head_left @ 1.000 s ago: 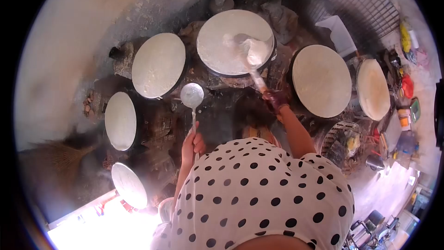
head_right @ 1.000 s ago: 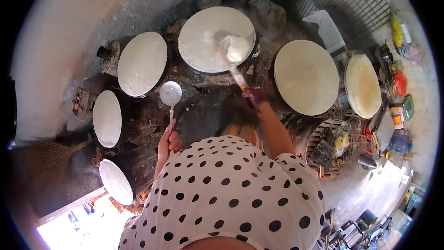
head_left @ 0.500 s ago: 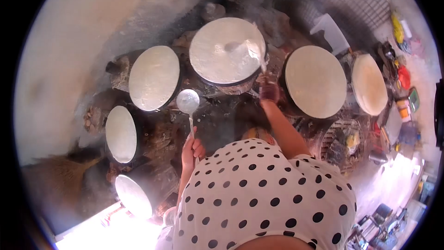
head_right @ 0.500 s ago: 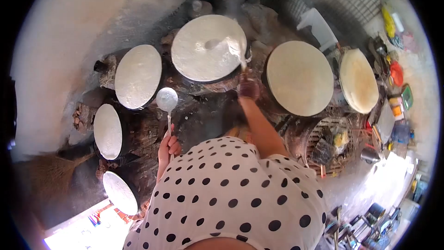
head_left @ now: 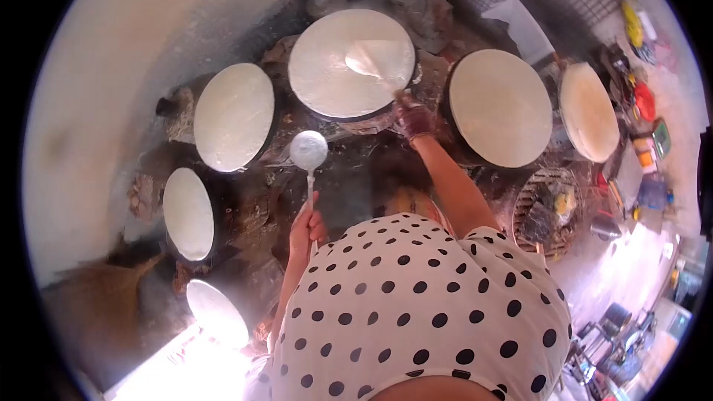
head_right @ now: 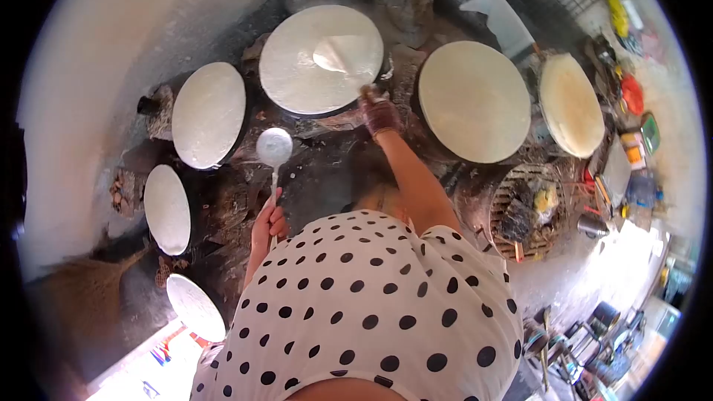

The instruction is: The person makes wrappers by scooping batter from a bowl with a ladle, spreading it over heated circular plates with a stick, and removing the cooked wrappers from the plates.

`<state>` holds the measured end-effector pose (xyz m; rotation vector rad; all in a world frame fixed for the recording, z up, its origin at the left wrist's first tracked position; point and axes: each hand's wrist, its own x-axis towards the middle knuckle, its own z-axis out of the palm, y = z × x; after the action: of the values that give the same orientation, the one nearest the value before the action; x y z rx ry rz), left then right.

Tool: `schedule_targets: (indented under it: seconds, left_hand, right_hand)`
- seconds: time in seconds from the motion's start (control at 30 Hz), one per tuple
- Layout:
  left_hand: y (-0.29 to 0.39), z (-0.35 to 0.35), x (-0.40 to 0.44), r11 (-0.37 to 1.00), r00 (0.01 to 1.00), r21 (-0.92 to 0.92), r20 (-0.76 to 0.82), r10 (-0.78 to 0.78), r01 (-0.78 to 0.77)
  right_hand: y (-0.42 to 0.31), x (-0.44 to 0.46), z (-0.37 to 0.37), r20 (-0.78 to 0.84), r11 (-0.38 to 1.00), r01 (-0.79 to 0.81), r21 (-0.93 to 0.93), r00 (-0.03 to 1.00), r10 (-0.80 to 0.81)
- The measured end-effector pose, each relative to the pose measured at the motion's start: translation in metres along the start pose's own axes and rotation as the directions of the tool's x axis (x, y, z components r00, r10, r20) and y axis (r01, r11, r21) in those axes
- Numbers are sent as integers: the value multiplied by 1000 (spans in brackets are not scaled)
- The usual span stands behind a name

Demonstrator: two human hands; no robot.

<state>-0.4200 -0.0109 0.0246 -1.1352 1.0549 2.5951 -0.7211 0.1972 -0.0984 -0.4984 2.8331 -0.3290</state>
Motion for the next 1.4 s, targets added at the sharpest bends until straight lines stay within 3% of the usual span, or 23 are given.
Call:
schedule_targets:
  seconds: [0.03, 0.13, 0.23, 0.27, 0.37, 0.4, 0.5, 0.57, 0.6, 0.7, 0.83, 0.9, 0.97, 1.0, 1.03, 1.1, 1.13, 1.17, 1.23, 1.27, 1.3, 1.37, 1.4]
  left_hand:
    - [0, 3, 2, 999, 1000, 42, 6, -22, 21]
    - [3, 7, 10, 997, 1000, 80, -9, -5, 5]
    - [11, 9, 34, 989, 999, 146, 18, -32, 29]
    - [16, 12, 46, 979, 998, 200, 29, -51, 44]
    - [30, 15, 92, 956, 993, 293, 113, -25, -10]
    - [35, 17, 107, 957, 994, 289, 107, -23, -9]
    - [56, 40, 159, 930, 994, 358, 100, 46, -79]
    - [67, 57, 186, 860, 986, 483, 99, 132, -164]
    - [68, 67, 193, 865, 987, 476, 91, 134, -162]
    - [68, 104, 197, 874, 972, 446, -34, 233, -194]
    - [52, 124, 206, 905, 964, 380, -102, 247, -192]
    - [49, 122, 215, 981, 974, 62, -124, 190, -184]
    - [73, 93, 179, 971, 963, -238, 261, 71, -8]
    - [82, 96, 138, 946, 939, -325, 324, 119, -8]
    - [82, 95, 117, 947, 938, -320, 325, 118, -8]
    - [77, 89, 87, 955, 930, -43, 221, 295, -293]
    - [81, 85, 83, 968, 945, -34, 211, 250, -249]
    - [85, 81, 83, 964, 941, -40, 211, 265, -263]
    - [84, 66, 78, 987, 968, -126, 219, 121, -95]
    - [84, 68, 64, 990, 984, -125, 158, 85, -66]
    - [78, 59, 57, 988, 984, -131, 153, 96, -76]
    - [64, 35, 43, 991, 995, -127, 93, 41, -29]
    - [58, 27, 32, 994, 997, -105, 70, 35, -28]
  right_hand:
    - [-7, -11, -27, 11, 772, -195, 605, 972, 236]
    - [11, 15, 38, -54, 620, -129, 774, 962, 268]
    - [11, 15, 26, 179, 277, -178, 944, 984, 22]
    - [18, 27, 19, 211, 571, -227, 789, 973, 96]
    - [24, 45, 22, 278, 722, -381, 578, 923, 264]
    - [29, 51, 53, 207, 356, -227, 906, 974, 96]
    - [52, 36, 74, -153, 168, 165, 972, 985, -82]
    - [49, -7, 19, -127, 810, 135, 570, 989, -76]
    - [48, -15, 23, -121, 812, 139, 567, 989, -85]
    - [32, -22, 36, -431, 875, 181, 449, 902, 35]
    - [-33, -16, 66, 25, 863, -167, 477, 984, 177]
    - [-40, -20, 29, 281, 555, -301, 776, 952, 123]
    - [-29, -27, -9, 378, 220, -378, 899, 925, 44]
    - [-10, -20, 11, 36, 309, -22, 951, 999, -40]
    - [10, -12, 34, -311, 377, 332, 865, 943, -118]
    - [15, -27, 12, 36, 779, -167, 605, 983, 183]
    - [41, -14, 83, -76, 480, 83, 874, 997, -33]
    - [29, -20, 60, -85, 481, 97, 871, 995, -46]
    - [-8, -58, -1, -76, 819, 241, 520, 969, -237]
    - [-2, -55, 15, -31, 894, 98, 437, 995, -93]
    - [1, -53, 21, -33, 894, 109, 435, 994, -106]
    - [1, -57, 31, -105, 801, -92, 591, 976, 190]
    - [-5, -70, 28, -185, 931, 59, 360, 983, 9]
